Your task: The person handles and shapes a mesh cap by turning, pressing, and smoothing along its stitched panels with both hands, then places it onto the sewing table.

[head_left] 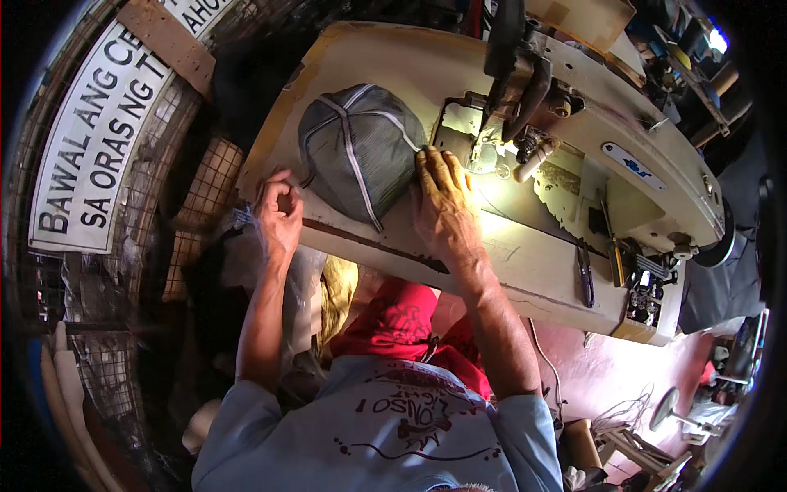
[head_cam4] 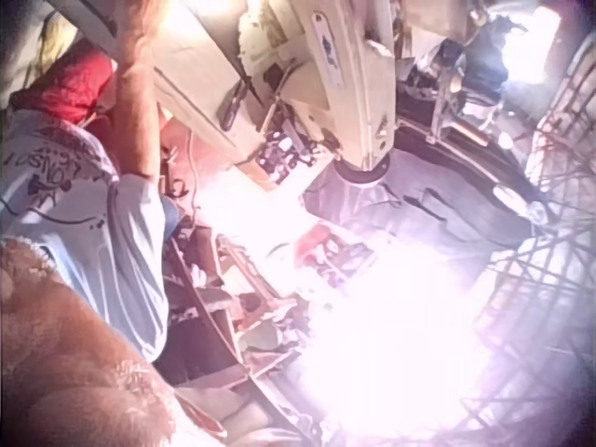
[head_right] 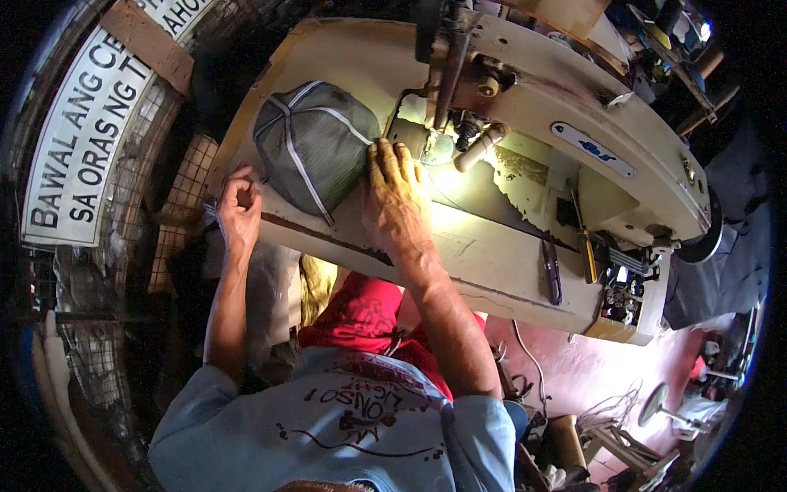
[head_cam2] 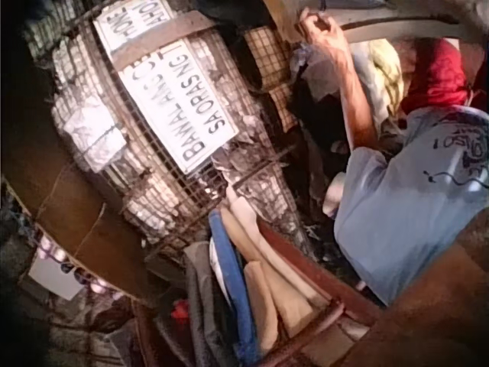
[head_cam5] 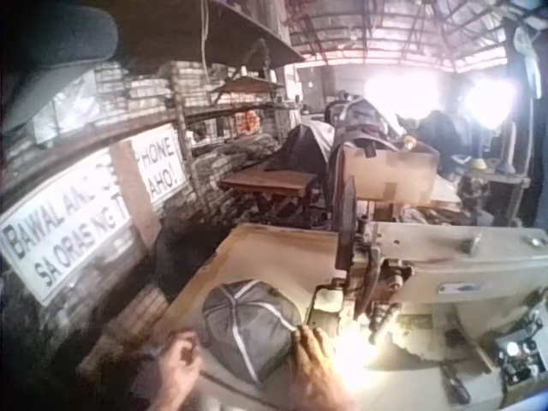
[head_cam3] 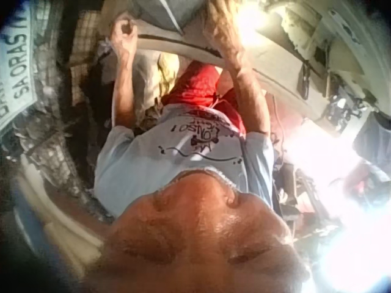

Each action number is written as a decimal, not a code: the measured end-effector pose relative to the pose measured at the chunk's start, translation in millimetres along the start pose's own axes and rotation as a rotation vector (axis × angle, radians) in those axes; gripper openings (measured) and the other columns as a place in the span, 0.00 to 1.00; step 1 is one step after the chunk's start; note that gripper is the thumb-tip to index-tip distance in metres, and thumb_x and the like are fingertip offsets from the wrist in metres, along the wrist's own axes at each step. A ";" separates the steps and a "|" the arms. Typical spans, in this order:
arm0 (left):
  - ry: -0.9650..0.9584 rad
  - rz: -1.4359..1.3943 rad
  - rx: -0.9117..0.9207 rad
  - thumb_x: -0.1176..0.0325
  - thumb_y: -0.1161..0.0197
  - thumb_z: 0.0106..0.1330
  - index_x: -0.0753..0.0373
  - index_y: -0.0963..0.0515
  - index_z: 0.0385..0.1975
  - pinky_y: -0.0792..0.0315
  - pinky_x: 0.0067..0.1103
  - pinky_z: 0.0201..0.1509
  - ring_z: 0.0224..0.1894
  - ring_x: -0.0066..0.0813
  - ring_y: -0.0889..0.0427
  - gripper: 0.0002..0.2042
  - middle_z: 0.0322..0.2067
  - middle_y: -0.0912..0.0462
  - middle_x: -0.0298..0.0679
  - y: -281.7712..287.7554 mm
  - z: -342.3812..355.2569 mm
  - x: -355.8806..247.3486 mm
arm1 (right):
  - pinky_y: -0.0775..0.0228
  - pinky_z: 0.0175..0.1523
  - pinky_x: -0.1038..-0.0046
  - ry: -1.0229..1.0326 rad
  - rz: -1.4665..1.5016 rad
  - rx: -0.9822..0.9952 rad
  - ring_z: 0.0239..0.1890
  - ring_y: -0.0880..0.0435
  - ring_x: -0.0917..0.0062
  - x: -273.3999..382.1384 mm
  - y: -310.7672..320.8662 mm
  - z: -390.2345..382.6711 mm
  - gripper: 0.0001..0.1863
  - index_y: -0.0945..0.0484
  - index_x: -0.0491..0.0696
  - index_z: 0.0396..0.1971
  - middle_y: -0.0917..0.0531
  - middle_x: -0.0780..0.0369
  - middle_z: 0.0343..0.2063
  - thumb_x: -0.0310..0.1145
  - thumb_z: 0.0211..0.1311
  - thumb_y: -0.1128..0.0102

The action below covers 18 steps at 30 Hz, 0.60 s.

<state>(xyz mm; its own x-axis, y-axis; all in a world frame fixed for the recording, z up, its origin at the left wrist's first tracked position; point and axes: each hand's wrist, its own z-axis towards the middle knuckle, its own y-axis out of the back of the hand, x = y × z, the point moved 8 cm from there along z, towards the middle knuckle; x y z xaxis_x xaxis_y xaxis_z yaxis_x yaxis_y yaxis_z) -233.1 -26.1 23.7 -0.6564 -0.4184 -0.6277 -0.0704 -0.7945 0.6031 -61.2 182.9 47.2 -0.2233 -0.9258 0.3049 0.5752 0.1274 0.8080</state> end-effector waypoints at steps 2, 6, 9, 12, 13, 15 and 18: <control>0.004 -0.004 -0.044 0.81 0.44 0.60 0.65 0.28 0.39 0.31 0.25 0.51 0.50 0.31 0.24 0.09 0.49 0.23 0.42 1.3 2.1 -20.7 | 0.42 0.62 0.61 -0.037 -0.013 -0.017 0.59 0.34 0.58 -3.1 2.2 0.7 0.24 0.31 0.39 0.54 0.29 0.51 0.56 0.35 0.59 0.49; -0.063 -0.044 -0.046 0.79 0.42 0.57 0.63 0.27 0.45 0.33 0.30 0.53 0.47 0.42 0.25 0.15 0.47 0.24 0.43 5.3 6.4 -27.3 | 0.45 0.64 0.60 -0.049 -0.004 0.030 0.60 0.35 0.59 -1.2 1.8 2.3 0.23 0.32 0.39 0.56 0.30 0.52 0.57 0.35 0.62 0.49; -0.166 -0.032 -0.041 0.74 0.40 0.57 0.62 0.25 0.42 0.35 0.33 0.56 0.48 0.42 0.25 0.12 0.45 0.22 0.40 2.4 4.2 -34.6 | 0.45 0.64 0.60 -0.023 0.020 -0.001 0.61 0.35 0.59 1.3 6.4 1.9 0.23 0.32 0.40 0.56 0.31 0.52 0.57 0.34 0.62 0.49; -0.227 0.097 -0.123 0.71 0.35 0.54 0.61 0.21 0.31 0.36 0.35 0.57 0.49 0.39 0.24 0.06 0.38 0.19 0.36 1.8 1.7 -40.0 | 0.44 0.64 0.60 -0.002 -0.020 0.017 0.61 0.35 0.58 8.3 7.9 3.4 0.24 0.32 0.40 0.56 0.30 0.52 0.57 0.34 0.62 0.47; -0.220 0.087 -0.130 0.71 0.35 0.54 0.61 0.21 0.31 0.36 0.35 0.57 0.49 0.39 0.24 0.06 0.38 0.19 0.36 1.1 1.3 -37.9 | 0.44 0.64 0.60 0.002 -0.053 0.025 0.61 0.35 0.58 8.6 6.1 2.3 0.24 0.32 0.40 0.56 0.30 0.52 0.57 0.35 0.61 0.46; -0.230 0.114 -0.150 0.73 0.35 0.52 0.61 0.23 0.28 0.38 0.35 0.59 0.49 0.38 0.24 0.05 0.38 0.19 0.36 -0.7 1.1 -34.3 | 0.44 0.65 0.61 0.012 -0.071 0.022 0.61 0.35 0.58 9.0 4.7 2.8 0.24 0.31 0.39 0.55 0.30 0.52 0.57 0.35 0.61 0.45; -0.225 0.141 -0.175 0.73 0.35 0.50 0.60 0.25 0.25 0.39 0.36 0.60 0.50 0.37 0.25 0.05 0.38 0.20 0.36 1.0 0.9 -35.3 | 0.45 0.65 0.62 0.008 -0.062 0.050 0.61 0.35 0.58 8.0 0.0 3.1 0.24 0.31 0.38 0.54 0.30 0.51 0.57 0.35 0.61 0.46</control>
<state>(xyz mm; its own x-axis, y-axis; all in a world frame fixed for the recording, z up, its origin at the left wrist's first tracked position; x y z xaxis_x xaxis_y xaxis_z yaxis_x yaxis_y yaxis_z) -210.7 -11.7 46.8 -0.8016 -0.4372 -0.4077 0.1503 -0.8075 0.5704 -65.4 176.6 51.2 -0.2511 -0.9352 0.2498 0.5205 0.0871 0.8494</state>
